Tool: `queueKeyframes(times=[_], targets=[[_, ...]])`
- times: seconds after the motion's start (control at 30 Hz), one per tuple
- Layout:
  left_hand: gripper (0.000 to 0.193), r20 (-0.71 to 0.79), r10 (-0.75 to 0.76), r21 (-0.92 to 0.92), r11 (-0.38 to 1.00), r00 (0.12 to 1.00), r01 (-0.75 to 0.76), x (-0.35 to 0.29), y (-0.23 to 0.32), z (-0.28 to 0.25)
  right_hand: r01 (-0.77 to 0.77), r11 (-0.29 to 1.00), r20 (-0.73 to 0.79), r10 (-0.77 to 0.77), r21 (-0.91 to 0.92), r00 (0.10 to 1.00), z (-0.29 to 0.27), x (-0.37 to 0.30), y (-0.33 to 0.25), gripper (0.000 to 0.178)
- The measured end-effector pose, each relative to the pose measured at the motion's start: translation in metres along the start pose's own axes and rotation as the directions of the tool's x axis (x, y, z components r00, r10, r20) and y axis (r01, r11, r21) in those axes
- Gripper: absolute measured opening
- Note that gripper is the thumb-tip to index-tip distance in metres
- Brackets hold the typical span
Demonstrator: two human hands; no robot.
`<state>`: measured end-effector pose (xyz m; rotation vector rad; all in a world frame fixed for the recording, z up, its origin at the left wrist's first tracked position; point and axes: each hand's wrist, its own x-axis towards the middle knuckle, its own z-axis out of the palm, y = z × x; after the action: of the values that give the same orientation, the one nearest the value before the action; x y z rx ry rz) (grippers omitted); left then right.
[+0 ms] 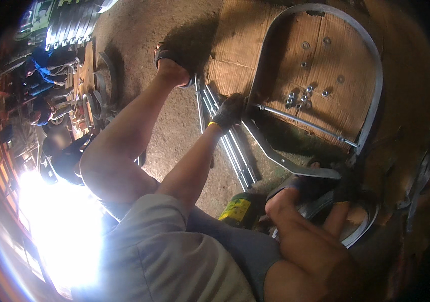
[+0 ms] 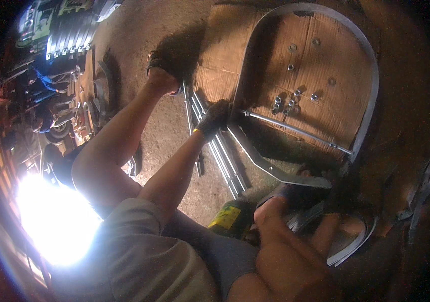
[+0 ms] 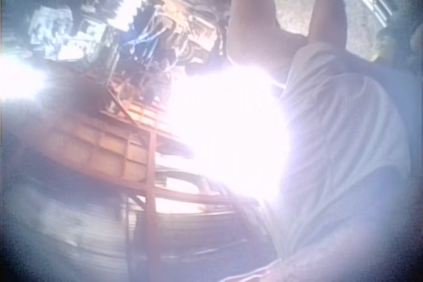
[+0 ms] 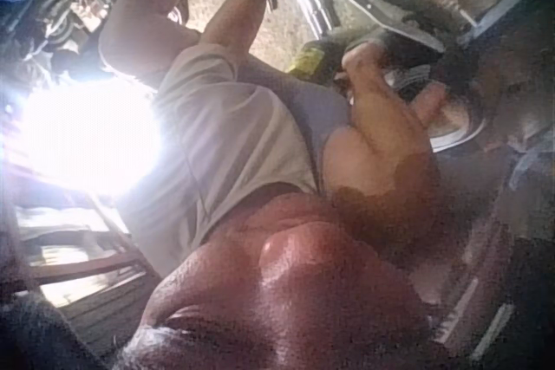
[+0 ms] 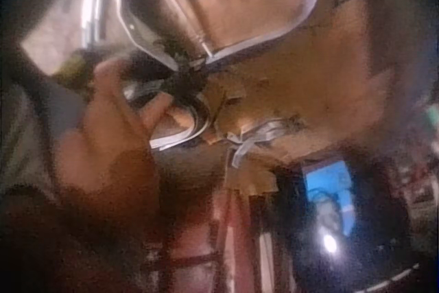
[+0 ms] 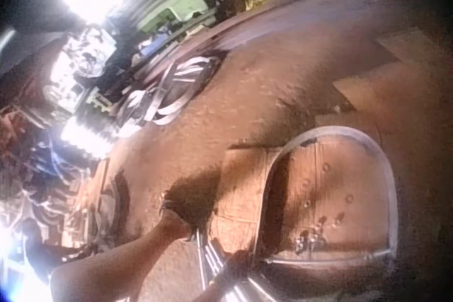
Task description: The person sits on the floor and assembles a metal frame using a wrench. They insert bolts into the frame joints and tighten them to secure the structure.
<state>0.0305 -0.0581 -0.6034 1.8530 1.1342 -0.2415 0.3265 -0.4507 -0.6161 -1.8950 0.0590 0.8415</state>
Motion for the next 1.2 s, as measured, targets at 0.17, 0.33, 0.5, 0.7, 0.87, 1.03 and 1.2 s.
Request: queueKeyframes(times=[0.17, 0.33, 0.5, 0.7, 0.87, 1.03, 1.2], targets=[[0.026, 0.003, 0.236, 0.230, 0.945, 0.972, -0.231, 0.009, -0.009, 0.005, -0.030, 0.999, -0.006, 0.031, 0.038, 1.000, -0.001, 0.001, -0.003, 0.053], [0.026, 0.053, 0.236, 0.460, 0.857, 0.970, -0.234, 0.023, -0.035, 0.010, -0.046, 0.997, 0.010, 0.046, 0.065, 0.999, 0.005, -0.001, -0.005, 0.053], [0.032, 0.111, 0.203, 0.271, 0.936, 0.973, -0.226, 0.018, -0.006, 0.002, -0.064, 0.993, -0.002, 0.065, 0.100, 0.998, 0.003, 0.001, -0.010, 0.054], [0.033, 0.142, 0.313, 0.424, 0.838, 0.939, -0.343, 0.013, 0.000, -0.009, -0.091, 0.983, 0.020, 0.089, 0.159, 0.996, 0.013, 0.002, -0.021, 0.055], [0.031, 0.294, 0.249, 0.492, 0.788, 0.923, -0.370, 0.027, 0.008, -0.015, -0.054, 0.993, -0.016, 0.056, 0.101, 0.998, 0.005, 0.002, -0.014, 0.055], [0.028, 0.210, 0.176, 0.340, 0.909, 0.962, -0.241, 0.030, -0.018, -0.010, 0.039, 0.994, -0.046, -0.044, -0.099, 0.998, 0.006, 0.007, -0.003, 0.055], [0.042, 0.004, -0.314, -0.060, 0.948, 0.949, 0.314, 0.020, 0.024, 0.008, 0.088, 0.965, -0.083, -0.112, -0.246, 0.990, 0.008, 0.006, 0.001, 0.055]])
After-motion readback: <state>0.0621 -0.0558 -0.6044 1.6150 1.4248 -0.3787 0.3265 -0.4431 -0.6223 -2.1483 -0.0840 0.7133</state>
